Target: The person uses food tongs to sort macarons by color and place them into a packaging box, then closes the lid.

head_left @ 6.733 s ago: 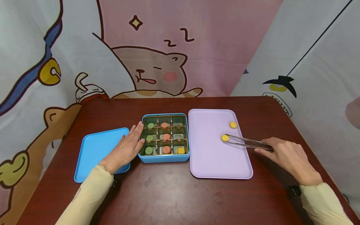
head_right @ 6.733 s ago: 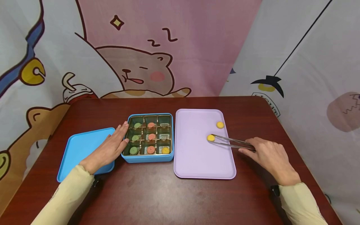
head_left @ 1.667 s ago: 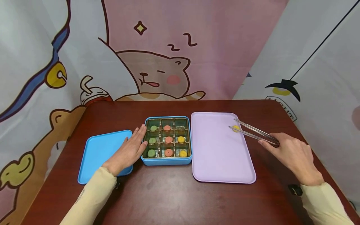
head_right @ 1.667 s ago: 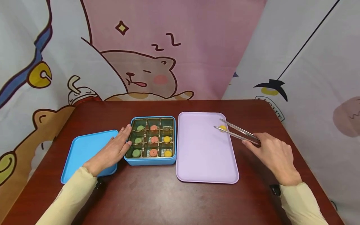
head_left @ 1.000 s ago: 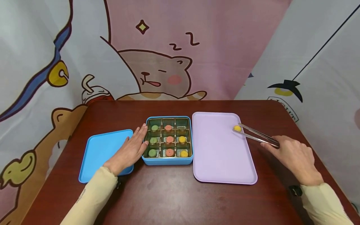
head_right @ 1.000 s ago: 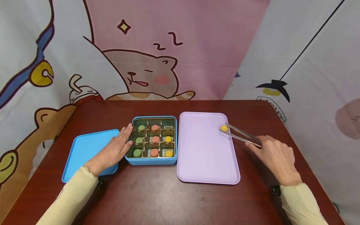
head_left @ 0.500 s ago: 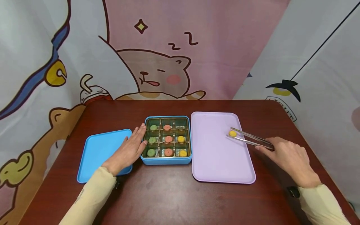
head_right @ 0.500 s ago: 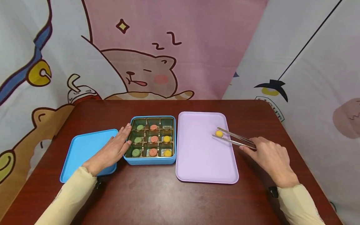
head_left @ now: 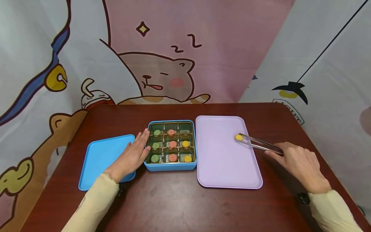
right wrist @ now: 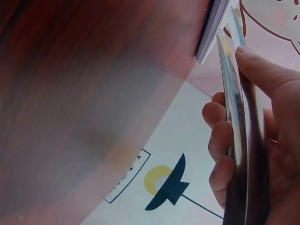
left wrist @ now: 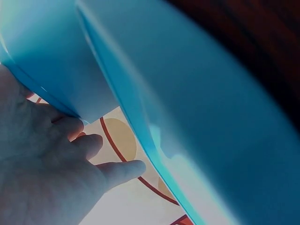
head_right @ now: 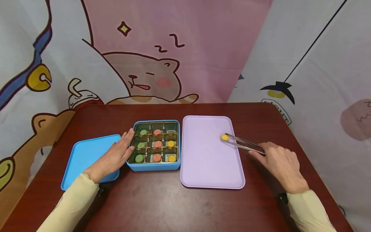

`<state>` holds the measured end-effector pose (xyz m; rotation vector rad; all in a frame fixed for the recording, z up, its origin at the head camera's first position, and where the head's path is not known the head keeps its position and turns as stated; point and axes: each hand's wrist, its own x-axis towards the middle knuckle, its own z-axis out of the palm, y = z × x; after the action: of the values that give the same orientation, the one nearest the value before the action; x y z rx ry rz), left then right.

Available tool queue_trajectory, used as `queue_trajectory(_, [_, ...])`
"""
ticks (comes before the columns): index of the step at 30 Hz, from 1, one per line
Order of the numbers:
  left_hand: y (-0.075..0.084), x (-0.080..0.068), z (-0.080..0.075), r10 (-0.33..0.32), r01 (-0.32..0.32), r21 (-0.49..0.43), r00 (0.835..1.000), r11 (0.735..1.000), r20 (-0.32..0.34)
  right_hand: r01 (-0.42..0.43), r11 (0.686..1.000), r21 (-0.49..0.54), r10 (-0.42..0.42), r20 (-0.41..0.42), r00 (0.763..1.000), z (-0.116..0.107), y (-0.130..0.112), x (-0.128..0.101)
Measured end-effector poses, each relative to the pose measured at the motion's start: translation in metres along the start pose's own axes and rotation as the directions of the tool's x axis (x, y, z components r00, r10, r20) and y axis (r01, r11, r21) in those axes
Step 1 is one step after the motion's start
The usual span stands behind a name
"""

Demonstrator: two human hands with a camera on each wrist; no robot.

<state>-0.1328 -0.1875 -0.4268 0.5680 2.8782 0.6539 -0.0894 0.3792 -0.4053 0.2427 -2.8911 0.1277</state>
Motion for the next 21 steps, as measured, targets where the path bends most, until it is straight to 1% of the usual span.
queue_trajectory(11, [-0.002, 0.000, 0.003, 0.003, -0.003, -0.003, 1.000, 1.000, -0.001, 0.016, 1.000, 0.005, -0.016, -0.018, 1.000, 0.001, 0.000, -0.002])
queue_trajectory(16, [-0.002, 0.000, 0.002, 0.006, -0.006, -0.002, 1.000, 1.000, -0.012, 0.039, 0.999, 0.017, -0.038, -0.051, 0.998, 0.001, -0.003, 0.000])
queue_trajectory(21, [-0.002, 0.001, 0.001, -0.003, 0.003, -0.008, 1.000, 1.000, -0.008, 0.052, 0.998, 0.032, -0.049, -0.090, 0.995, -0.002, -0.011, 0.005])
